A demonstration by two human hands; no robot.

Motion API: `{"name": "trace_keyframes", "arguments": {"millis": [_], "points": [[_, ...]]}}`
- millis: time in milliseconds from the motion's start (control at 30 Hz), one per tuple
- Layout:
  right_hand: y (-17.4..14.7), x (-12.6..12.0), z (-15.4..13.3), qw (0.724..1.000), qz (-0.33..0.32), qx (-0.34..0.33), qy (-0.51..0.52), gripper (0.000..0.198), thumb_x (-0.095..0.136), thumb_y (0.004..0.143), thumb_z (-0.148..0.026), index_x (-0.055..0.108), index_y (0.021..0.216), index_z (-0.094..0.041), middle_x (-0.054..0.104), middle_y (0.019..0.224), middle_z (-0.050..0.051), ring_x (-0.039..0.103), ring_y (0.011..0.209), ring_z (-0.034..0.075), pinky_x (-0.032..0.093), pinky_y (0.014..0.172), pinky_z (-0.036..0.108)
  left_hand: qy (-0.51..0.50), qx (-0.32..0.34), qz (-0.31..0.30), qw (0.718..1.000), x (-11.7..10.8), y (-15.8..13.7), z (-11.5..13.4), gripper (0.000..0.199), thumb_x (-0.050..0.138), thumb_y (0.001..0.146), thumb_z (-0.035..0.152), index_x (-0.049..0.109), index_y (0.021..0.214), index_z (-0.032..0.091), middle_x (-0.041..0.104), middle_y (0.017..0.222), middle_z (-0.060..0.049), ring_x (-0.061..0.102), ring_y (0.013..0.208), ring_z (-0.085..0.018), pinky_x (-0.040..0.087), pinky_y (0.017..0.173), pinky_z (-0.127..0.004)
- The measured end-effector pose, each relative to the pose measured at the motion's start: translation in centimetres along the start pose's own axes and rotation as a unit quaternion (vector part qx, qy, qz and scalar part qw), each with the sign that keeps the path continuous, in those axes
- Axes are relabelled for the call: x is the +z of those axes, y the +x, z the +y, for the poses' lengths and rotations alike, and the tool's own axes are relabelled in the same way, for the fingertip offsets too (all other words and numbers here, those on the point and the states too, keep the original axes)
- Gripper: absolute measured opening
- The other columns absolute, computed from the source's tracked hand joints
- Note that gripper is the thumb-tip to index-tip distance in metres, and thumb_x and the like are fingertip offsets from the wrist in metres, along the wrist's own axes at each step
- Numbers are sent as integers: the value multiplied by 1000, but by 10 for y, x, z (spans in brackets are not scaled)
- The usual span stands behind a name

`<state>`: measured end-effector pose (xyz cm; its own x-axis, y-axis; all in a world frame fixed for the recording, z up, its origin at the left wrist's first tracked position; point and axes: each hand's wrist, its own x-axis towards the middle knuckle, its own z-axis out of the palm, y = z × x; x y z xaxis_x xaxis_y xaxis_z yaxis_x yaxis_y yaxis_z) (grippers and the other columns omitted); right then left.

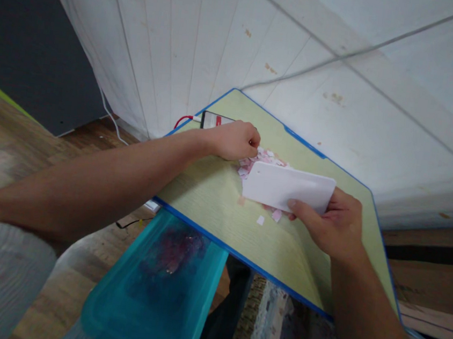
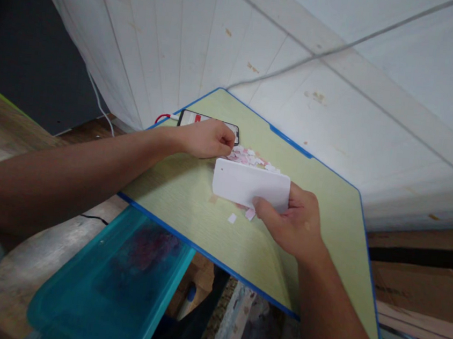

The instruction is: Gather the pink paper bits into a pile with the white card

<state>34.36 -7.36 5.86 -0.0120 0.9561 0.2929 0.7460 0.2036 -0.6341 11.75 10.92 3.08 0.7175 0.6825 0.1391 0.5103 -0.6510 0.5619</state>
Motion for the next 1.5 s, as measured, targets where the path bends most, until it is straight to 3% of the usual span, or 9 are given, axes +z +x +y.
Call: {"name": "trace_keyframes", "arguments": {"millis": [133,300,433,567,700,800,967,1167,1500], "points": [[1,0,0,999,34,5,-8,22,81,77,-28,79,97,-20,76,74,2,64,57,20,52,51,30,0,1,2,1000,-1,0,1,23,59,71,24,77,81,15,68,72,-6,58,75,-19,38,70,-32],[1,0,-3,1000,-14,-2,-21,14,80,78,-30,77,87,-20,74,70,2,64,57,20,51,50,29,1,6,2,1000,-1,0,2,21,59,71,23,77,79,15,66,70,-6,57,73,-18,38,70,-32],[0,-2,-1,999,25,5,-19,17,80,78,-29,77,91,-20,76,73,2,65,57,21,53,51,30,-7,17,6,1000,1,1,-2,19,59,71,23,75,77,15,65,68,-5,55,71,-17,36,68,-31],[2,2,7,997,28,-35,-68,16,79,78,-30,77,89,-20,75,71,2,64,56,19,51,51,29,-8,12,5,1000,2,1,-2,20,60,72,24,76,79,13,63,67,-5,54,69,-16,35,66,-31],[5,8,13,990,73,-70,-97,14,78,78,-30,77,88,-20,74,70,0,64,56,18,51,53,28,-14,-3,-2,1000,1,1,1,23,61,73,24,77,83,11,66,71,-6,55,72,-17,35,68,-32],[6,8,14,989,99,-57,-89,14,77,78,-30,76,88,-20,74,68,0,64,55,19,50,52,29,-14,0,-7,1000,0,1,0,25,60,72,23,78,86,11,68,74,-7,56,75,-18,36,70,-32],[4,3,12,994,72,-37,-71,10,77,75,-26,76,83,-21,71,63,-2,60,49,17,46,46,28,-6,6,-7,1000,1,2,-3,27,59,72,22,79,88,12,69,75,-8,58,78,-19,38,73,-33],[5,-1,13,990,126,-6,-61,13,76,73,-26,76,84,-19,70,65,-1,62,53,19,48,48,29,3,3,-6,1000,1,1,-3,27,58,74,24,79,87,12,68,75,-7,57,75,-18,37,71,-33],[5,7,14,994,68,-55,-69,12,77,76,-26,76,86,-20,73,67,-1,62,52,17,49,49,28,-4,0,-8,1000,2,2,-2,26,59,73,24,78,87,13,69,77,-8,58,78,-20,38,73,-33]]}}
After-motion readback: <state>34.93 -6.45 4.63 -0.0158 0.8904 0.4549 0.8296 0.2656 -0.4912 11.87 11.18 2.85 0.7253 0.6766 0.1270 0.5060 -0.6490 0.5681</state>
